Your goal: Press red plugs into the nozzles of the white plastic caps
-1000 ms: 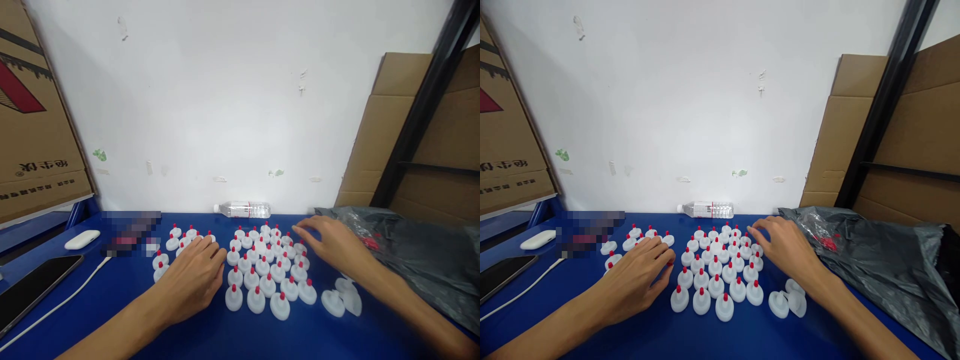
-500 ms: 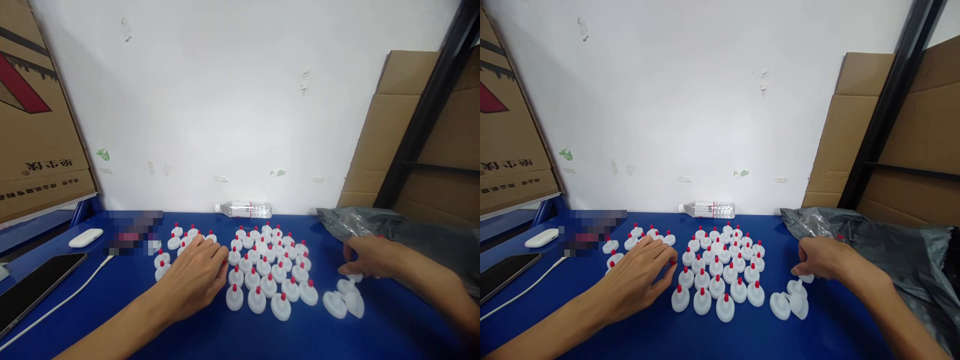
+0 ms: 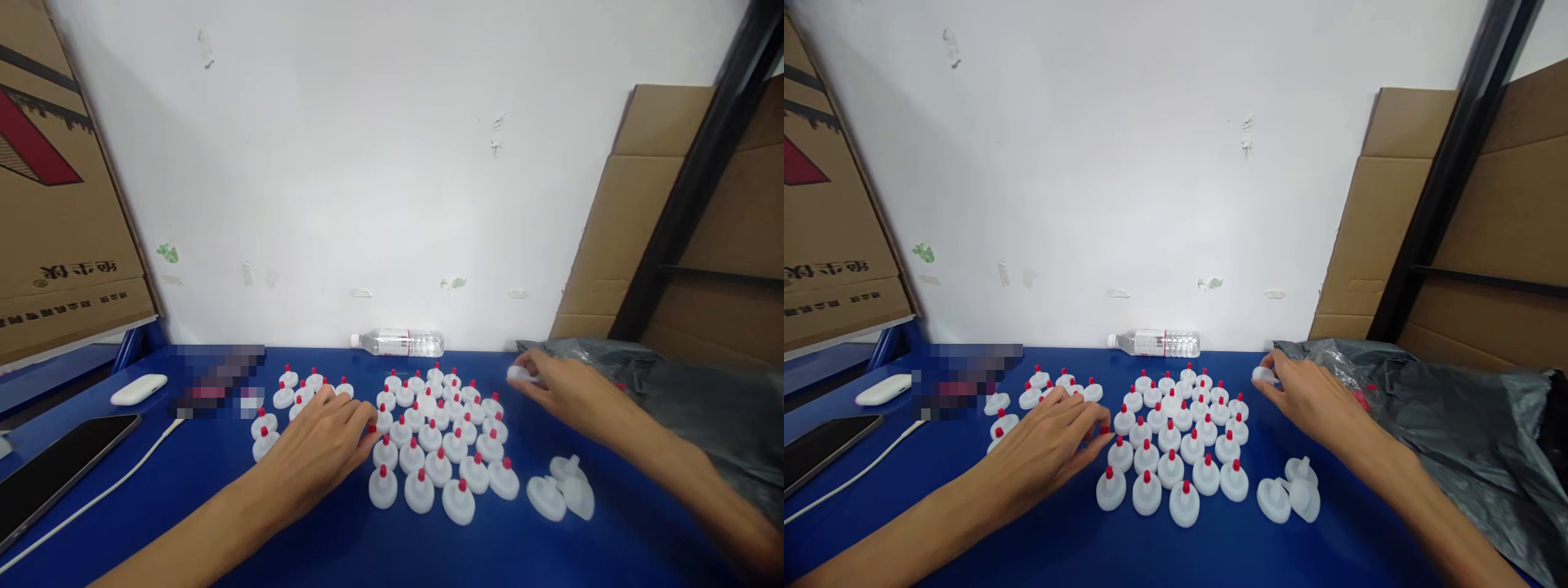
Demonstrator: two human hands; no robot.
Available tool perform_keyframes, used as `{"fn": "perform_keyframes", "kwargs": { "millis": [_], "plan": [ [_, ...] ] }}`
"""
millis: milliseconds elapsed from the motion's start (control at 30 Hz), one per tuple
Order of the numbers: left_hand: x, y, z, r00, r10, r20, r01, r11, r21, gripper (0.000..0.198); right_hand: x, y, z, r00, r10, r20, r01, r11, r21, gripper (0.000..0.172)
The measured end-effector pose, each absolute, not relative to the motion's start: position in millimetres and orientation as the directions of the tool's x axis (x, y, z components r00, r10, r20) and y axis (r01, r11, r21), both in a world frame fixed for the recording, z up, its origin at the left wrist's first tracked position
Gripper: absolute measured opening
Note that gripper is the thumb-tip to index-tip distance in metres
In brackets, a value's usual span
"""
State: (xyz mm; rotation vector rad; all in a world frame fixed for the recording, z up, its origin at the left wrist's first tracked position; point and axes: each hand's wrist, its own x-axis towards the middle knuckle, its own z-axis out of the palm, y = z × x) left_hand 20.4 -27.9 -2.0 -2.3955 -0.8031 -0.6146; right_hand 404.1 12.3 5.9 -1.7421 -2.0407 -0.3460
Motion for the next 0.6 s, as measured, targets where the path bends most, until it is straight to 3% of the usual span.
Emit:
{"fn": "perform_keyframes", "kwargs": {
  "millis": [167,267,400,600],
  "plan": [
    [19.9,-28.1,-1.5,0.712,0.380,0.590,0.642,-0.693,-0.328,0.033,366.5,-6.4,29.2,-0.167,0.831,0.530,0.925,0.318,-0.207,0.026],
    [19.2,-28.9,-2.0,0.709,0.380,0.594,0.628,-0.723,-0.288,0.035,344.0,-24.1,35.6,-0.276,0.718,0.639,0.860,0.482,-0.170,0.028],
    [20.7,-31.8,0.6,0.706,0.345,0.619,0.604,-0.749,-0.271,0.035,320.8,-42.1,28.4,-0.457,0.589,0.666,0.719,0.686,-0.114,0.029],
    [24.2,-37.1,3.9,0.695,0.336,0.635,0.602,-0.755,-0.260,0.035,304.4,-52.5,11.8,-0.601,0.380,0.703,0.553,0.833,0.023,0.030]
  ]
}}
